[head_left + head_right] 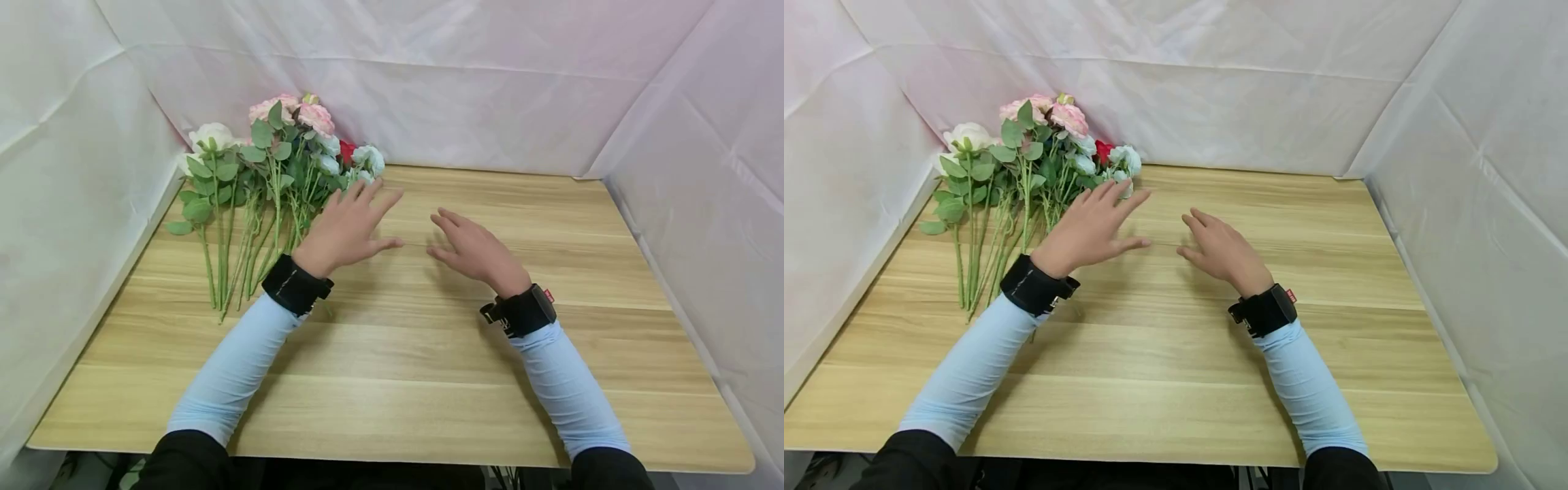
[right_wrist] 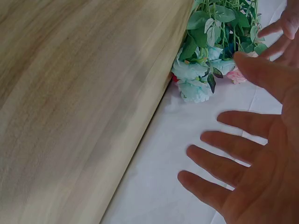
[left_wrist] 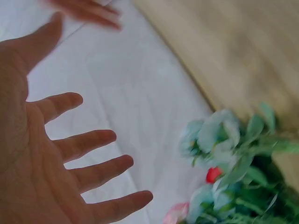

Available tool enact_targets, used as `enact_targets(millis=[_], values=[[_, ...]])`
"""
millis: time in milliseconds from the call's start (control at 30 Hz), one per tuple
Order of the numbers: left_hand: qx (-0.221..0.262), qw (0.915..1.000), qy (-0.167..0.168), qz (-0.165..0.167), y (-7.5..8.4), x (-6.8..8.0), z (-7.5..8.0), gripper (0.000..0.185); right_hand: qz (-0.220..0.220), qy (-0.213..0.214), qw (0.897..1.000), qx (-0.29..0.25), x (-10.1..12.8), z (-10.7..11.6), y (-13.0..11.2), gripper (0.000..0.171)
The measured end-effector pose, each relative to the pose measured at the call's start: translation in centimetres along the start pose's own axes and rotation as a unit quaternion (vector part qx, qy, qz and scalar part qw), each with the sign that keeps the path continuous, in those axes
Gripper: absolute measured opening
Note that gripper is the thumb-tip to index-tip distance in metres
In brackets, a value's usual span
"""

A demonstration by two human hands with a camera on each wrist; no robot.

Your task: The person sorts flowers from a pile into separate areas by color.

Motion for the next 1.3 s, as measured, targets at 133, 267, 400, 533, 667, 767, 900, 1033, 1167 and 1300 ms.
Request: enact_targets(millis=[133, 267, 400, 533, 667, 767, 900, 1033, 1167, 1300], values=[[0.022, 0.999, 0.038, 0.012, -1.4, 0.7, 1.6, 0.085, 0.002, 0.004, 1.0, 0.0, 0.1, 0.0, -0.1, 0.065], [0.043, 0.995, 0.073, 0.052, -4.1, 1.4, 2.6, 0.079, 0.004, 0.006, 1.0, -0.001, 0.2, -0.1, -0.2, 0.063], [0.088, 0.9826, 0.124, 0.107, -7.3, 2.5, 3.4, 0.069, 0.005, 0.007, 1.0, -0.002, 0.1, -0.2, -0.2, 0.061], [0.117, 0.9643, 0.169, 0.167, -10.3, 3.7, 3.7, 0.056, 0.004, 0.011, 1.0, -0.004, 0.0, -0.2, -0.2, 0.06], [0.102, 0.948, 0.188, 0.236, -12.3, 4.6, 3.6, 0.051, 0.004, 0.014, 1.0, -0.004, -0.1, -0.1, -0.1, 0.059], [0.099, 0.937, 0.173, 0.287, -13.3, 5.1, 3.4, 0.045, 0.005, 0.015, 1.0, -0.004, -0.2, -0.1, -0.1, 0.058], [0.114, 0.9338, 0.113, 0.32, -13.8, 5.4, 2.9, 0.059, 0.001, 0.015, 1.0, -0.008, -0.2, -0.3, 0.0, 0.057], [0.134, 0.9354, 0.07, 0.319, -14.0, 5.2, 2.3, 0.061, 0.0, 0.017, 1.0, -0.006, -0.3, -0.5, 0.1, 0.057], [0.146, 0.9397, 0.092, 0.295, -14.0, 5.0, 2.1, 0.06, 0.001, 0.02, 1.0, -0.005, -0.5, -0.5, 0.2, 0.056], [0.156, 0.9438, 0.114, 0.268, -13.9, 4.7, 2.3, 0.058, 0.002, 0.017, 1.0, -0.003, -0.7, -0.6, 0.3, 0.055]])
Point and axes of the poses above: each hand's wrist, its own x-axis away from the middle knuckle, its own z-axis out of the back of the hand, y = z × x, the point moved 3 cm from there along -x, towards the middle knuckle, and after that the axes turned 10 degrees about -y, right-handed, at the moved point
